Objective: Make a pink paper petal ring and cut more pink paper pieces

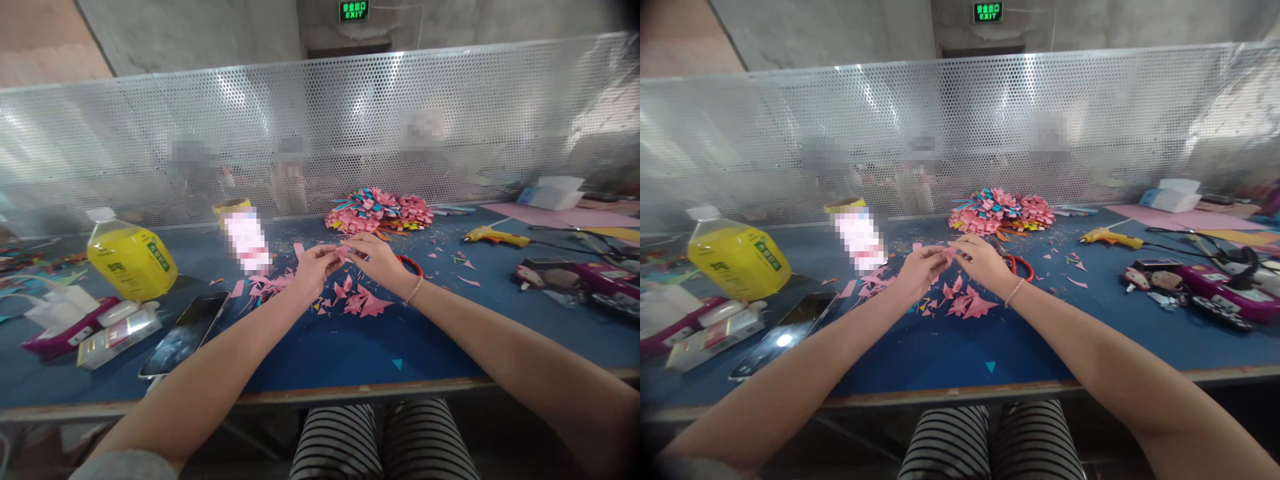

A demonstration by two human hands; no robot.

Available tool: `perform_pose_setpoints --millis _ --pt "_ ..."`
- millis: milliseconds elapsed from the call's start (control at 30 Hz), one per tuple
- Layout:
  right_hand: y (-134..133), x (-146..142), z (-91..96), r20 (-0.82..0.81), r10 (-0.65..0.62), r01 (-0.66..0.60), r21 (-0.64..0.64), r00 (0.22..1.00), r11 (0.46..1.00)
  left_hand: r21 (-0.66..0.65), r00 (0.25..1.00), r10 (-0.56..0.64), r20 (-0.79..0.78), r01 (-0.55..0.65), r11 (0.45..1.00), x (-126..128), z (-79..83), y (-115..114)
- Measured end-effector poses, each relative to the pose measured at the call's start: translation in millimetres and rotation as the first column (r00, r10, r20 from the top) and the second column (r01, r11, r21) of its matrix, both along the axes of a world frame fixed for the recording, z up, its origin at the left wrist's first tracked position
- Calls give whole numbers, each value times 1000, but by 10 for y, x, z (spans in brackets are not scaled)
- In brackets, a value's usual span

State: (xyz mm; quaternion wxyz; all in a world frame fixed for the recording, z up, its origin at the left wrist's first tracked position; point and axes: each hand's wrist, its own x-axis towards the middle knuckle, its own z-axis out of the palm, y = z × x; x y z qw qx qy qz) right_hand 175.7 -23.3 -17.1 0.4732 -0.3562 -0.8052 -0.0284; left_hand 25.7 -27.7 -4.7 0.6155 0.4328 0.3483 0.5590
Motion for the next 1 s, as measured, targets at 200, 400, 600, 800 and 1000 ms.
perform_pose_setpoints --millis 200,400,600,800,1000 --pt "-26 5 30 33 8 -9 41 999 999 24 1000 -11 -10 11 1000 1 -11 5" --pt "-51 5 44 56 -1 -2 58 998 998 51 1000 -11 -22 12 999 -1 -4 -4" --pt "-61 -6 51 33 -20 19 43 999 999 77 999 -8 -40 11 997 -4 -2 -12" --pt "-37 0 45 55 -38 33 90 998 995 75 999 -21 -27 23 997 -1 -20 0" --pt "-41 1 46 89 -59 48 120 994 992 70 999 -36 -14 37 997 4 -26 4"
